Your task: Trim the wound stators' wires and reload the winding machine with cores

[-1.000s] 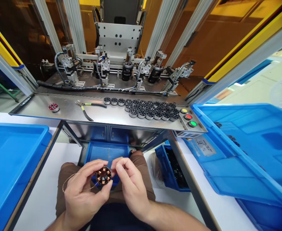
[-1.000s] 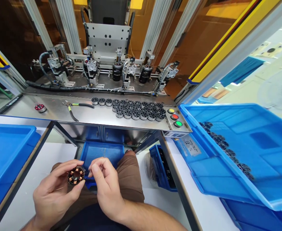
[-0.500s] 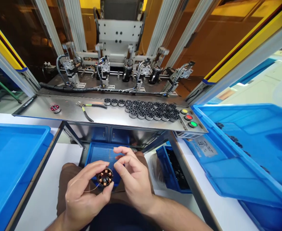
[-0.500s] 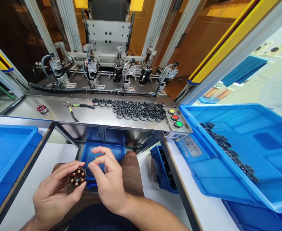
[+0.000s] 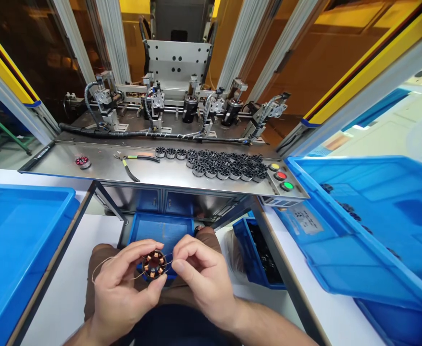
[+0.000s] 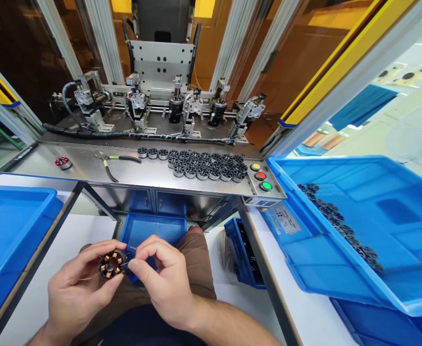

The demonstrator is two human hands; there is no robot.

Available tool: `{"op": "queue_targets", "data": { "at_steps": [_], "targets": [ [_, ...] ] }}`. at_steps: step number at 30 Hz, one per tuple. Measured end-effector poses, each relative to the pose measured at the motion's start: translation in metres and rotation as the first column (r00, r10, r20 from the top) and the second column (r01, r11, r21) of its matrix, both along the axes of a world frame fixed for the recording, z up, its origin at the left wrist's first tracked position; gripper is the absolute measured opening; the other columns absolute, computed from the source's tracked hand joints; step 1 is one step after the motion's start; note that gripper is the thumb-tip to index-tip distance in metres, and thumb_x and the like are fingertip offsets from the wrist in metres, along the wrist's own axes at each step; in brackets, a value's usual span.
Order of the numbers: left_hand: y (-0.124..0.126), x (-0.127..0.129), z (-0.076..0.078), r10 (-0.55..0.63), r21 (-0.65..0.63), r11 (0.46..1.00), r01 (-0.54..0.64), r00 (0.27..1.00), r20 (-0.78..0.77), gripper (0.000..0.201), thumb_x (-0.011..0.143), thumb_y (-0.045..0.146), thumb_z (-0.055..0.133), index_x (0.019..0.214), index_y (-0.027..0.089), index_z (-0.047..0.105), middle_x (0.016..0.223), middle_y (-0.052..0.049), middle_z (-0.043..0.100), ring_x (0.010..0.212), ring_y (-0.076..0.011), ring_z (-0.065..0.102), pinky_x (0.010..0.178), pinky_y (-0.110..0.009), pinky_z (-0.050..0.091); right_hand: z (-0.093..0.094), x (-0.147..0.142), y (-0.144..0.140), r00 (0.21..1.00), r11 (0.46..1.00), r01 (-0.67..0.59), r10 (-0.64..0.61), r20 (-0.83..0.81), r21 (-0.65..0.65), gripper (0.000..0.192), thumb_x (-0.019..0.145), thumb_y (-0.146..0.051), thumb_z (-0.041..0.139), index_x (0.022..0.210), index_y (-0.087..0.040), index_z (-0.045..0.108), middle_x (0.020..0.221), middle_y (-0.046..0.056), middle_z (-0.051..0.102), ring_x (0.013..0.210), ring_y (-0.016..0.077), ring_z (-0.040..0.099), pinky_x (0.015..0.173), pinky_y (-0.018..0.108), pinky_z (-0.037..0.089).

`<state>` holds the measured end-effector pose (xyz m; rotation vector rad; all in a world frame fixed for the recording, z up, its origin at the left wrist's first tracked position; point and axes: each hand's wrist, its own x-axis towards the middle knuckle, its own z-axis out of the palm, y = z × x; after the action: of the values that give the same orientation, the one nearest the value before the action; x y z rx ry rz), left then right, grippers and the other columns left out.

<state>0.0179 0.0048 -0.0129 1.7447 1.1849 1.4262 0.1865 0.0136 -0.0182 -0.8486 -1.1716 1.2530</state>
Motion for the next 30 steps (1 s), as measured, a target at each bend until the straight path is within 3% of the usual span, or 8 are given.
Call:
{"op": "queue_targets", "data": {
  "at_steps": [4, 10, 13, 16, 19, 25, 30],
  "targets": [
    [0.0, -0.002, 0.001, -0.021, 0.041, 0.999, 0.024, 0.998, -0.058, 0.047, 0.072, 0.004, 0.074, 0.113, 0.027, 0.069, 0.103, -0.003, 0.076, 0.097, -0.0204, 0.073, 0.085, -0.028, 0.062, 0.002, -0.001, 0.001, 0.998, 0.998, -0.063, 0.063, -0.004, -0.002, 0.014, 0.086, -0.031, 0.072, 0.078, -0.02, 0.068, 0.074, 0.001, 0.063, 0.071, 0.0152, 0.058, 0.068, 0.029, 0.047],
    [0.0, 0.002, 0.007, 0.011, 0.071, 0.997, -0.003, 0.995, -0.103, 0.05, 0.068, 0.0, 0.072, 0.11, 0.026, 0.069, 0.099, -0.001, 0.078, 0.092, -0.0176, 0.074, 0.085, -0.023, 0.061, 0.005, 0.002, -0.003, 0.996, 0.983, 0.062, -0.073, 0.058, 0.173, 0.015, 0.091, -0.022, 0.066, 0.076, -0.019, 0.067, 0.071, 0.001, 0.061, 0.068, 0.0132, 0.057, 0.065, 0.027, 0.046],
    [-0.001, 0.004, 0.012, -0.022, -0.021, 1.0, 0.022, 1.0, 0.013, 0.048, 0.066, -0.001, 0.069, 0.106, 0.026, 0.07, 0.095, -0.001, 0.078, 0.086, -0.0172, 0.075, 0.081, -0.021, 0.061, 0.004, 0.005, -0.002, 0.998, 0.969, -0.019, 0.005, 0.058, 0.247, 0.008, 0.091, -0.025, 0.065, 0.088, -0.02, 0.07, 0.077, 0.003, 0.063, 0.074, 0.0151, 0.059, 0.068, 0.029, 0.048],
    [-0.002, 0.003, 0.012, -0.065, -0.138, 0.986, 0.09, 0.982, 0.177, 0.044, 0.066, 0.0, 0.068, 0.103, 0.024, 0.073, 0.094, -0.002, 0.079, 0.082, -0.0183, 0.076, 0.077, -0.022, 0.062, 0.003, 0.008, 0.002, 0.993, 0.944, -0.105, 0.085, 0.076, 0.314, 0.019, 0.091, -0.026, 0.064, 0.108, -0.021, 0.071, 0.087, 0.006, 0.064, 0.082, 0.0171, 0.06, 0.072, 0.03, 0.051],
    [-0.003, 0.001, 0.01, -0.06, -0.207, 0.972, 0.114, 0.967, 0.249, 0.043, 0.065, 0.001, 0.07, 0.101, 0.023, 0.076, 0.094, -0.004, 0.079, 0.081, -0.019, 0.077, 0.076, -0.02, 0.061, 0.004, 0.008, 0.007, 0.988, 0.914, -0.13, 0.089, 0.122, 0.385, 0.026, 0.09, -0.021, 0.066, 0.116, -0.023, 0.07, 0.091, 0.006, 0.063, 0.084, 0.0161, 0.06, 0.073, 0.029, 0.051],
    [-0.004, 0.001, 0.014, -0.089, -0.203, 0.969, 0.138, 0.969, 0.232, 0.044, 0.065, 0.001, 0.068, 0.101, 0.025, 0.075, 0.094, -0.003, 0.079, 0.083, -0.0185, 0.076, 0.078, -0.02, 0.061, 0.007, 0.004, 0.005, 0.987, 0.903, -0.034, -0.038, 0.158, 0.428, 0.017, 0.084, -0.006, 0.067, 0.093, -0.019, 0.072, 0.081, 0.002, 0.062, 0.076, 0.0134, 0.059, 0.07, 0.027, 0.05],
    [-0.004, 0.004, 0.017, -0.015, -0.07, 0.997, 0.02, 0.998, 0.069, 0.053, 0.064, -0.002, 0.069, 0.106, 0.03, 0.071, 0.096, 0.002, 0.079, 0.085, -0.015, 0.076, 0.08, -0.018, 0.06, 0.008, -0.001, -0.005, 0.982, 0.896, 0.075, -0.143, 0.126, 0.438, 0.024, 0.08, 0.001, 0.063, 0.092, -0.019, 0.07, 0.077, 0.002, 0.061, 0.072, 0.014, 0.058, 0.066, 0.029, 0.05]
  ]
}}
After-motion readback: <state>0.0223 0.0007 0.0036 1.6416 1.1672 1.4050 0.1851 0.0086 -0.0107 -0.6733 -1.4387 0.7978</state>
